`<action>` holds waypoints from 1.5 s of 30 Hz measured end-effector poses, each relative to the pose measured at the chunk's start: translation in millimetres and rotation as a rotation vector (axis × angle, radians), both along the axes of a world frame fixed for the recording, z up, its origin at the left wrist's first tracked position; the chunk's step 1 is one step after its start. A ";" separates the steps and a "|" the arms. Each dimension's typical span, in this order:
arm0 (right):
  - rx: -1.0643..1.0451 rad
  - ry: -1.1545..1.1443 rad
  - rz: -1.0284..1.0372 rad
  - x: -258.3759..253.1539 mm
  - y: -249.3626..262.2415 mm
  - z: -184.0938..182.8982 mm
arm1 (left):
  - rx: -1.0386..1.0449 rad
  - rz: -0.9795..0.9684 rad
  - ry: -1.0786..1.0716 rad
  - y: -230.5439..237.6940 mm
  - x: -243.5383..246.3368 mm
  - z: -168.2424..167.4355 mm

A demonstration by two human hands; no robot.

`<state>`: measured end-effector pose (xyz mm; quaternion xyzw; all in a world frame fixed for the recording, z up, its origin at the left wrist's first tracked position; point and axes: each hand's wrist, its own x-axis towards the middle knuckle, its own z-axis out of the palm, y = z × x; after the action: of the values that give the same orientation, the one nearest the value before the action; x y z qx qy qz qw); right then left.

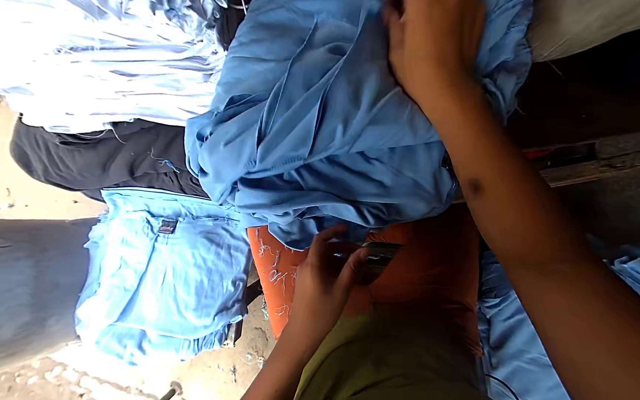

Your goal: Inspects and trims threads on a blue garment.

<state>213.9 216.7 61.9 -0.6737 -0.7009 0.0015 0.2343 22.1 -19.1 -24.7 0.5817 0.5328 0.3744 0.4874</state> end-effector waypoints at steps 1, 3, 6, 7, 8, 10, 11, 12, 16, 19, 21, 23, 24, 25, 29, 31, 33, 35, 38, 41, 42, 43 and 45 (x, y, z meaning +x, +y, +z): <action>-0.190 -0.015 0.025 -0.6 10.5 0.9 | -0.004 0.061 -0.015 3.5 1.3 -0.2; -0.089 0.024 0.015 -0.7 6.9 2.4 | -0.002 0.132 0.010 12.8 4.7 -3.8; 0.560 0.116 0.163 -3.9 -46.5 -7.8 | 0.130 0.139 0.015 25.1 13.5 -20.3; 0.603 0.188 0.316 -5.4 -74.4 -8.8 | 0.174 0.130 -0.033 25.6 16.0 -24.4; 0.518 0.277 0.496 -5.0 -104.4 -10.2 | 0.207 0.122 -0.070 24.1 16.8 -26.1; 0.226 0.365 0.752 1.0 -148.5 -23.2 | 0.265 0.095 -0.141 16.8 13.8 -26.0; 0.132 0.365 0.791 4.7 -160.7 -33.8 | 0.278 0.080 -0.176 11.9 11.3 -25.5; 0.094 0.331 0.782 8.0 -168.3 -44.5 | 0.263 0.066 -0.223 6.9 8.6 -25.1; 0.117 0.350 0.694 11.6 -168.8 -68.4 | 0.133 0.087 -0.368 -3.3 4.1 -26.2; -0.026 0.555 0.687 15.5 -158.5 -55.4 | -0.020 0.133 -0.394 2.0 8.2 -20.8; -0.138 0.673 0.690 15.7 -152.3 -47.0 | -0.048 0.140 -0.419 10.1 15.6 -14.4; -0.177 0.733 0.683 12.2 -150.0 -42.3 | -0.007 0.129 -0.366 17.5 21.3 -18.2; -0.156 0.722 0.667 10.5 -149.6 -40.4 | 0.036 0.133 -0.318 19.4 22.8 -24.2; -0.111 0.692 0.645 9.2 -148.8 -38.5 | 0.089 0.145 -0.280 19.2 23.6 -30.6; 0.155 0.435 0.506 7.1 -132.3 -43.0 | 0.281 0.041 -0.167 5.8 11.5 -35.3; 0.261 0.341 0.460 5.1 -120.2 -47.6 | 0.240 -0.008 -0.093 -2.6 4.6 -29.1; 0.355 0.262 0.458 2.2 -107.7 -47.7 | 0.184 -0.042 -0.078 -7.7 -0.7 -23.6; 0.404 0.151 0.474 0.1 -100.0 -48.0 | 0.177 -0.059 -0.073 -10.5 -5.1 -15.9; 0.364 0.060 0.480 0.2 -106.2 -46.5 | 0.325 -0.089 -0.014 -12.4 -4.7 4.5; 0.275 0.279 0.507 3.7 -141.6 -35.1 | 0.545 -0.055 -0.066 -12.1 2.8 22.9; 0.285 0.463 0.549 6.1 -157.0 -31.5 | 0.560 -0.067 -0.147 -10.9 5.1 28.0; 0.279 0.632 0.588 9.4 -174.2 -27.1 | 0.522 -0.093 -0.247 -9.2 6.9 31.5; 0.079 0.917 0.655 17.8 -210.9 -17.9 | 0.366 -0.131 -0.474 -4.3 10.0 31.0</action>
<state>231.7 5.8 44.0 -0.3422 -0.6994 0.3402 0.5273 32.0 -23.4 6.3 0.5894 0.2891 0.5572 0.5086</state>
